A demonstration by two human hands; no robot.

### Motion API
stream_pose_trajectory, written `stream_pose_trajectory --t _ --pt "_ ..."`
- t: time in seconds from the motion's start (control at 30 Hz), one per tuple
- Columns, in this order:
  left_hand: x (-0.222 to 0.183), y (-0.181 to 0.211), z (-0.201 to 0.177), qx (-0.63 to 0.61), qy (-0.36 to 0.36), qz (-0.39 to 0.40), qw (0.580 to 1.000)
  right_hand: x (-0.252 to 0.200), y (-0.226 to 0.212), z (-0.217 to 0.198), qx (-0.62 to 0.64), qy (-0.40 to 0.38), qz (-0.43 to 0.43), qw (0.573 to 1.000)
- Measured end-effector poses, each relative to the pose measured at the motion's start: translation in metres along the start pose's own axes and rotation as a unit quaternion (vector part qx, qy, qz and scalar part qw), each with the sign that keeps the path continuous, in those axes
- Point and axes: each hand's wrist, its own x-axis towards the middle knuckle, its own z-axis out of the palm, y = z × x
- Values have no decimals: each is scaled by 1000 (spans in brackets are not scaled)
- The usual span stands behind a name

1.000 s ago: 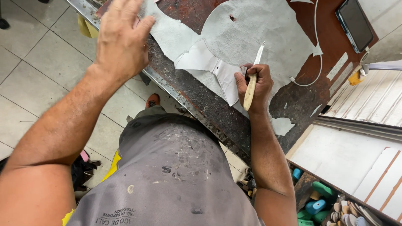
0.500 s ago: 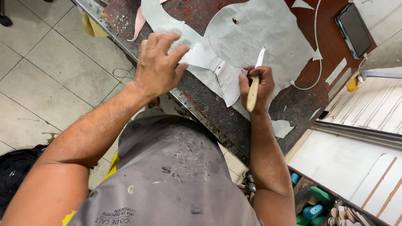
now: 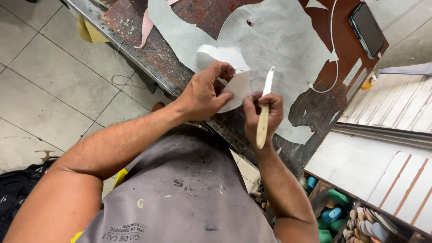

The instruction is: Tracing a shoe pattern onto material and cutting it out with a precision knife

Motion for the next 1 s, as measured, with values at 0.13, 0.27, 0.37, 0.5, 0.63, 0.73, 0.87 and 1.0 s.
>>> stream_pose_trajectory --t 0.13,0.27,0.37,0.5,0.63,0.73,0.87,1.0 --pt "26 28 -35 74 -96 23 992 -7 -6 -6 -18 -7 -8 1000" --pt "70 53 -71 236 -224 -116 938 4 -19 0 -137 -21 -103 985" --pt "91 16 -87 352 -234 -62 904 14 -21 5 -156 -75 -85 981" --pt "98 -7 -94 454 -168 7 875 32 -14 19 -178 -137 -76 971" --pt "91 -22 -91 421 -141 -18 896 47 -12 38 -196 -131 -60 970" --pt "89 -37 -88 396 -97 -18 913 58 -9 51 -206 -129 -52 968" --pt "88 -43 -87 384 -48 41 921 66 -6 62 -274 -115 -54 953" --pt "89 -30 -89 486 -92 23 869 65 5 70 -335 -84 -94 934"
